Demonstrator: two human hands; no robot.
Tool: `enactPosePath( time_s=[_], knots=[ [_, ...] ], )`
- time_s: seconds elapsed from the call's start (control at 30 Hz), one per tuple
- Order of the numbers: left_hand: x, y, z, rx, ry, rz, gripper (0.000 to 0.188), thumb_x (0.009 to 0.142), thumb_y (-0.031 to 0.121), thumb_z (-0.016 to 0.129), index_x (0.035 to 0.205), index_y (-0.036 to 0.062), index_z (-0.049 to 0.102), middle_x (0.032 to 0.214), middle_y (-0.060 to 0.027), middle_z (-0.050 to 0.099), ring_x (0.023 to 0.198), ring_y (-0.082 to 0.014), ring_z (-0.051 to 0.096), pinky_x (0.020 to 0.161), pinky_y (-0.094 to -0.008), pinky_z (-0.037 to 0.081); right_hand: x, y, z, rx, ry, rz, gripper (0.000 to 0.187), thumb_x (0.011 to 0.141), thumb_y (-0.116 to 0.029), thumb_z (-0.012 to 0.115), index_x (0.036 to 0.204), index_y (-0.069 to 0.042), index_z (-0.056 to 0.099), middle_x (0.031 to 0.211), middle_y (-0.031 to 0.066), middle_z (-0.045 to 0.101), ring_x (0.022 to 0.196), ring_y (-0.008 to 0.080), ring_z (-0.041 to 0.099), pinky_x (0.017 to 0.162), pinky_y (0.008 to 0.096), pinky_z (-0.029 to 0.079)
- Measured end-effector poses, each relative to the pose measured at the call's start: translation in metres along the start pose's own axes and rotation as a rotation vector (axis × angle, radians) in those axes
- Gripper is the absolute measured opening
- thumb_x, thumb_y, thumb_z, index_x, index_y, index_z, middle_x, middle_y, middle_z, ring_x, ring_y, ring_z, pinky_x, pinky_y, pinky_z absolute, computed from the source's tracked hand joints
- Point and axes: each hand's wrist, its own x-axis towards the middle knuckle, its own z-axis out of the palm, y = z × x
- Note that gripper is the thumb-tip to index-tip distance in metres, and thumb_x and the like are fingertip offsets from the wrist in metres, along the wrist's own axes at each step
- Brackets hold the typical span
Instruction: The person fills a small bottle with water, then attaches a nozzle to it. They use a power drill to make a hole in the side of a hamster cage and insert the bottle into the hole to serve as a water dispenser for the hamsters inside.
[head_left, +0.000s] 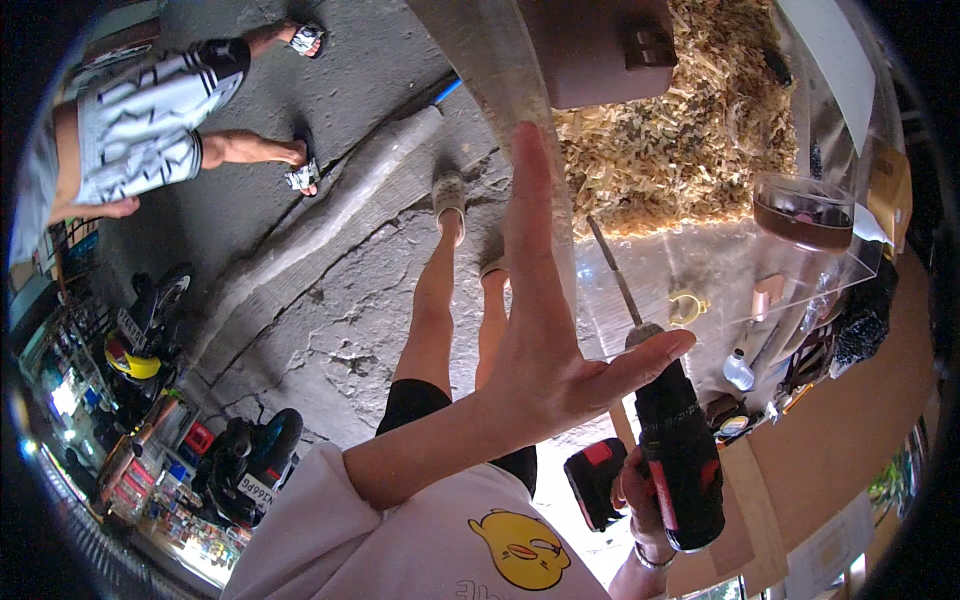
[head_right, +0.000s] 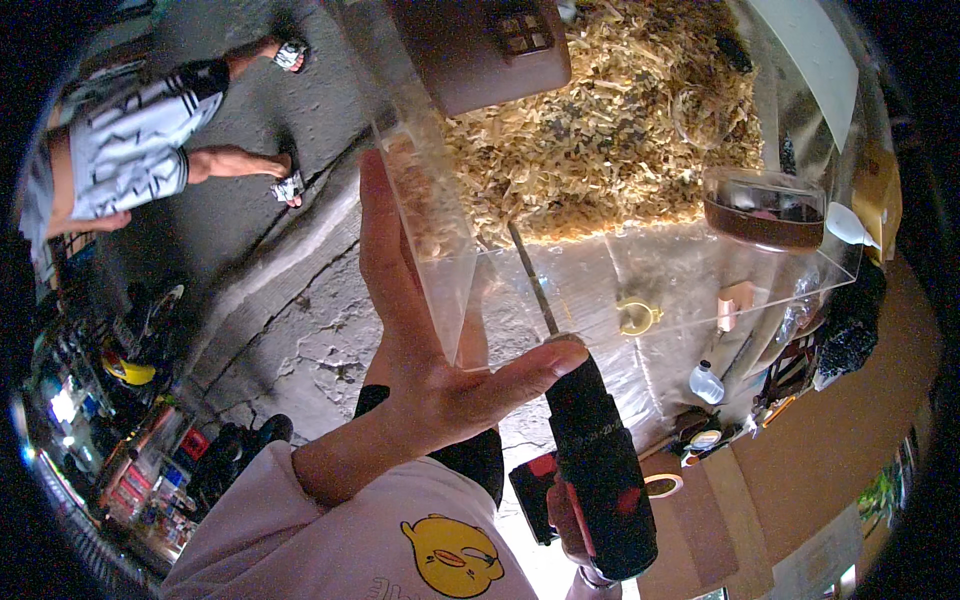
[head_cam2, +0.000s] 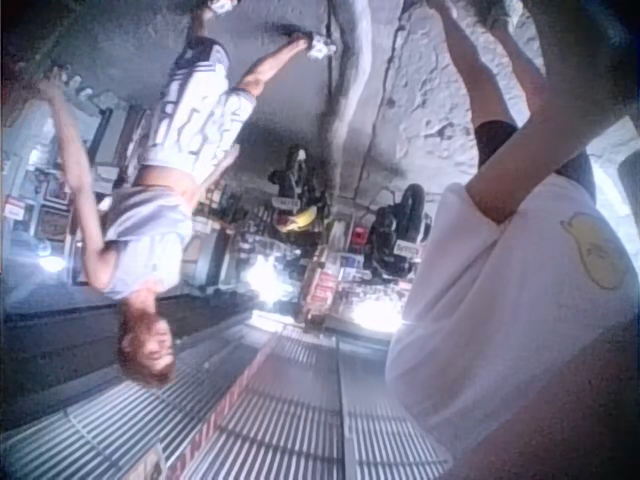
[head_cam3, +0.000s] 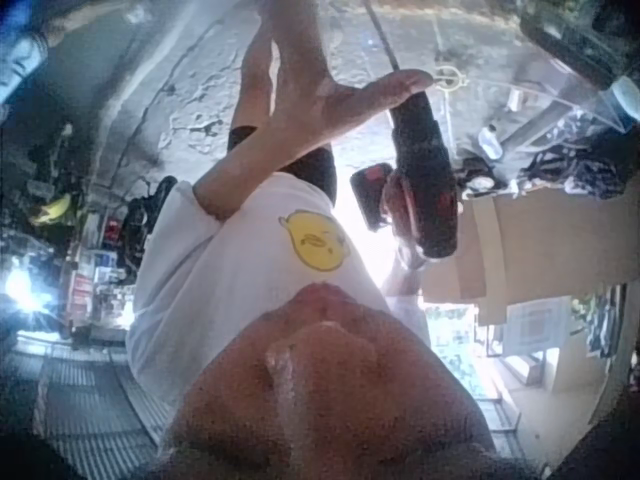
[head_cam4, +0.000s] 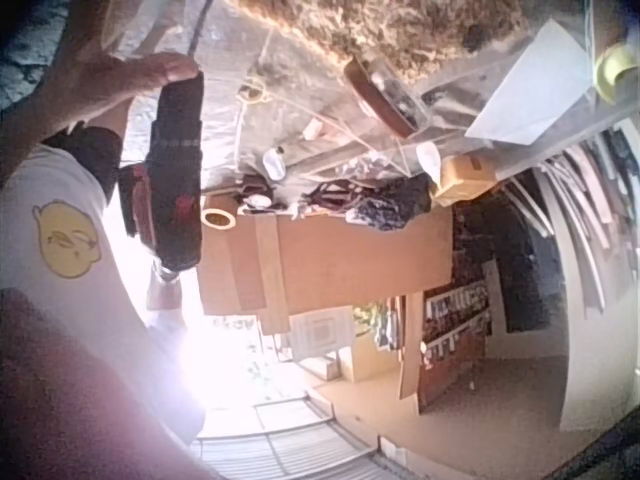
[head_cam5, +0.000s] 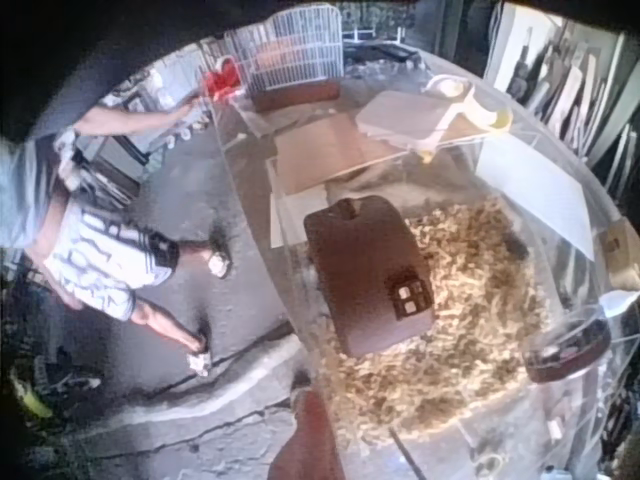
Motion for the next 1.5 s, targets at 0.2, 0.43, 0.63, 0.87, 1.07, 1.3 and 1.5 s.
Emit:
enactPosePath(
  time_s=[0.2, 0.43, 0.63, 0.87, 1.07, 1.3, 1.5],
  knots=[
    [0.001, -0.002, -0.001, 0.025, -0.02, 0.026, 0.138, 0.076, 0.024, 0.092, 0.161, 0.0028, -0.015, 0.167, -0.0184, 0.007, 0.153, -0.0326, 0.019, 0.123, -0.0499, 0.023, 0.012, 0.001, 0.008, 0.007, -0.03, -0.147, 0.027, 0.089, -0.004, 0.074, 0.11, -0.001, 0.058, 0.072, 0.001, 0.058, 0.048, 0.0094, 0.052, 0.043, 0.0259, 0.043],
    [0.0, 0.001, -0.003, 0.051, -0.02, 0.015, 0.137, 0.076, 0.023, 0.091, 0.161, 0.0027, -0.015, 0.167, -0.0184, 0.005, 0.154, -0.0327, 0.018, 0.124, -0.0498, 0.022, -0.023, 0.022, -0.001, 0.445, 0.055, 0.415, 0.025, 0.089, -0.005, 0.074, 0.107, -0.003, 0.057, 0.072, 0.0011, 0.056, 0.047, 0.0096, 0.05, 0.042, 0.0257, 0.042],
    [-0.001, -0.002, 0.003, 0.036, 0.029, 0.018, 0.128, 0.083, 0.043, 0.084, 0.161, -0.003, -0.006, 0.168, -0.0284, -0.005, 0.157, -0.0441, 0.001, 0.126, -0.0552, 0.01, 0.0, 0.001, 0.009, 0.465, 0.031, 0.191, 0.023, 0.09, -0.005, 0.073, 0.106, -0.003, 0.056, 0.071, 0.0005, 0.055, 0.047, 0.0097, 0.05, 0.043, 0.0253, 0.042],
    [0.0, -0.001, 0.0, 0.029, -0.001, -0.005, 0.129, 0.083, 0.042, 0.085, 0.161, -0.0023, -0.008, 0.168, -0.0281, -0.006, 0.157, -0.0438, -0.002, 0.126, -0.0546, 0.008, 0.018, 0.004, 0.004, -0.335, -0.091, -0.301, 0.024, 0.09, -0.004, 0.073, 0.107, -0.003, 0.057, 0.072, 0.0008, 0.056, 0.048, 0.0094, 0.051, 0.043, 0.0247, 0.041],
    [0.0, 0.0, 0.0, 0.005, -0.004, -0.021, 0.13, 0.082, 0.041, 0.085, 0.161, -0.0012, -0.008, 0.168, -0.0277, -0.008, 0.157, -0.0439, -0.002, 0.126, -0.0546, 0.008, -0.02, 0.019, 0.008, 0.602, 0.125, 0.438, 0.033, 0.09, -0.006, 0.076, 0.116, -0.004, 0.056, 0.077, 0.0037, 0.062, 0.048, 0.0101, 0.053, 0.042, 0.0238, 0.044],
    [-0.001, -0.003, -0.001, 0.032, 0.014, 0.031, 0.128, 0.083, 0.041, 0.085, 0.161, -0.0008, -0.008, 0.168, -0.0275, -0.009, 0.157, -0.0438, -0.003, 0.126, -0.0553, 0.008, -0.048, 0.072, -0.014, 1.102, 0.053, 0.438, 0.052, 0.088, -0.008, 0.079, 0.133, -0.007, 0.052, 0.099, 0.0109, 0.068, 0.061, 0.0172, 0.063, 0.054, 0.0317, 0.056],
    [0.003, -0.001, 0.005, -0.003, -0.039, -0.029, 0.13, 0.082, 0.043, 0.084, 0.161, -0.0005, -0.01, 0.168, -0.0277, -0.009, 0.156, -0.0447, -0.003, 0.126, -0.0564, 0.008, -0.082, 0.054, -0.003, -0.04, -0.089, 0.483, 0.067, 0.085, -0.016, 0.084, 0.141, -0.009, 0.05, 0.114, 0.016, 0.067, 0.086, 0.0236, 0.068, 0.073, 0.0366, 0.06]
  ],
)
